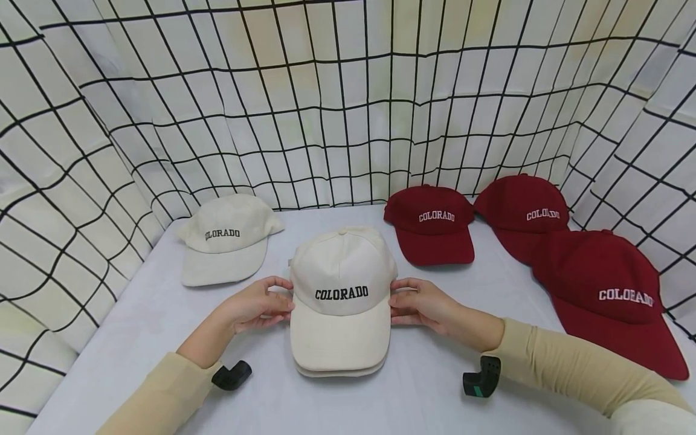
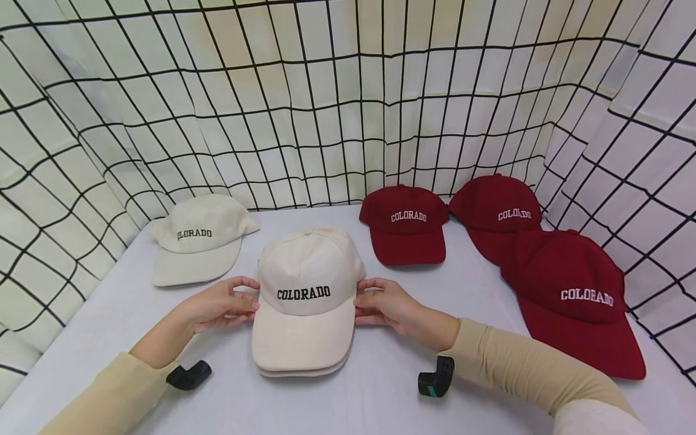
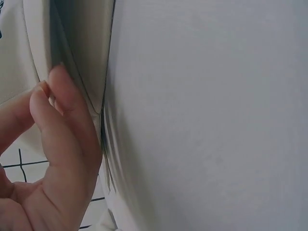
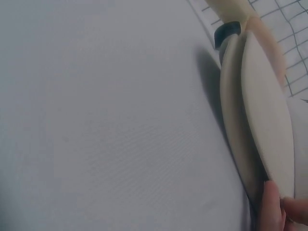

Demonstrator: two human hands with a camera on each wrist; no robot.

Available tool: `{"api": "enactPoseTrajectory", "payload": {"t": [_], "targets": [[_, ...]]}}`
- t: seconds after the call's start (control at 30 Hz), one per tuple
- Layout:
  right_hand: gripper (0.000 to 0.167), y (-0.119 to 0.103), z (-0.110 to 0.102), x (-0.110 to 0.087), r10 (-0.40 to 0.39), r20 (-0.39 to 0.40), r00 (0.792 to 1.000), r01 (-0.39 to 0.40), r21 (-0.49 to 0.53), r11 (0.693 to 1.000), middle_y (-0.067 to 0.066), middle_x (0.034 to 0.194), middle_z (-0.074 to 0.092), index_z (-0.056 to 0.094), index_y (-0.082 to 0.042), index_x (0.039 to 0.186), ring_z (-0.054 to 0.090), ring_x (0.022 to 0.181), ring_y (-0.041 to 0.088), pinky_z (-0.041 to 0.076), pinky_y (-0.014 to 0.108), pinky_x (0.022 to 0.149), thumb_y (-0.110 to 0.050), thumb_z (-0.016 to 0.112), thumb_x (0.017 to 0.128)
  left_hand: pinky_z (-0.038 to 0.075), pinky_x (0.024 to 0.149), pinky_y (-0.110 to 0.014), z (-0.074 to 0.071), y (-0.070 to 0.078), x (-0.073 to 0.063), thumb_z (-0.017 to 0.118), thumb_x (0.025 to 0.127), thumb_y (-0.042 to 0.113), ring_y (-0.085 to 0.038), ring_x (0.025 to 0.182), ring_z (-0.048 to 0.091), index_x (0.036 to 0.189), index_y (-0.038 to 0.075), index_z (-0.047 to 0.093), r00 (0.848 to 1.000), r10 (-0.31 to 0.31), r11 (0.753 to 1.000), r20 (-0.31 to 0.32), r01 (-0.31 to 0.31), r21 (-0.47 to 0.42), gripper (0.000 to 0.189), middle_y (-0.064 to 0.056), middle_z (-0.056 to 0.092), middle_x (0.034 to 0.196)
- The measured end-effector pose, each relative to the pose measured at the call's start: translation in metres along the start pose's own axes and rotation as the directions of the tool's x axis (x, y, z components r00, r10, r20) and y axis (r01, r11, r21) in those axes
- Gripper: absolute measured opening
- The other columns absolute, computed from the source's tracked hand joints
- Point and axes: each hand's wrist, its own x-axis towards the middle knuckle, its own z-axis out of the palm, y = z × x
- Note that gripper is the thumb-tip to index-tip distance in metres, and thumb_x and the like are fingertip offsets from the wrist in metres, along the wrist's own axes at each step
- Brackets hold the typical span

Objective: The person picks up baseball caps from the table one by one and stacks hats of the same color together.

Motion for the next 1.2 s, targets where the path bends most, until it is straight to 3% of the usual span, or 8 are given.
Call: {"api": "enactPoseTrajectory", "payload": {"t": [0.23, 0.63, 1.2], "targets": [[0.039, -0.0017, -0.0012, 0.0032, 0.026, -0.004, 1.000, -0.027, -0.038, 0.999, 0.010, 0.096, 0.068, 0.046, 0.003, 0.133, 0.068, 0.083, 0.020, 0.061, 0.040, 0.082, 0.002, 0.063, 0.098, 0.054, 0.062, -0.016, 0.0008, 0.0003, 0.0013, 0.066, 0.096, 0.000, -0.009, 0.073, 0.067, 0.136, -0.001, 0.034, 1.000, -0.020, 0.999, -0.016, 0.020, 0.033, 0.051, -0.002, 0.068, 0.086], [0.039, -0.0073, -0.0018, 0.0050, 0.081, -0.009, 0.997, -0.082, -0.136, 0.987, 0.012, 0.099, 0.069, 0.048, 0.000, 0.132, 0.070, 0.082, 0.020, 0.061, 0.040, 0.080, -0.002, 0.067, 0.098, 0.053, 0.059, -0.015, 0.0019, -0.0004, 0.0024, 0.064, 0.096, -0.002, -0.009, 0.071, 0.067, 0.135, -0.002, 0.034, 0.999, -0.031, 0.997, -0.006, 0.032, 0.068, 0.049, -0.004, 0.069, 0.083], [0.036, -0.0085, -0.0030, 0.0035, 0.083, 0.013, 0.996, -0.080, -0.165, 0.983, 0.014, 0.099, 0.070, 0.049, 0.001, 0.128, 0.071, 0.079, 0.021, 0.062, 0.039, 0.077, -0.001, 0.066, 0.097, 0.053, 0.058, -0.016, 0.0041, 0.0011, 0.0033, 0.066, 0.095, -0.002, -0.010, 0.070, 0.068, 0.131, -0.001, 0.036, 0.998, -0.052, 0.993, -0.017, 0.054, 0.101, 0.046, -0.005, 0.069, 0.083]]}}
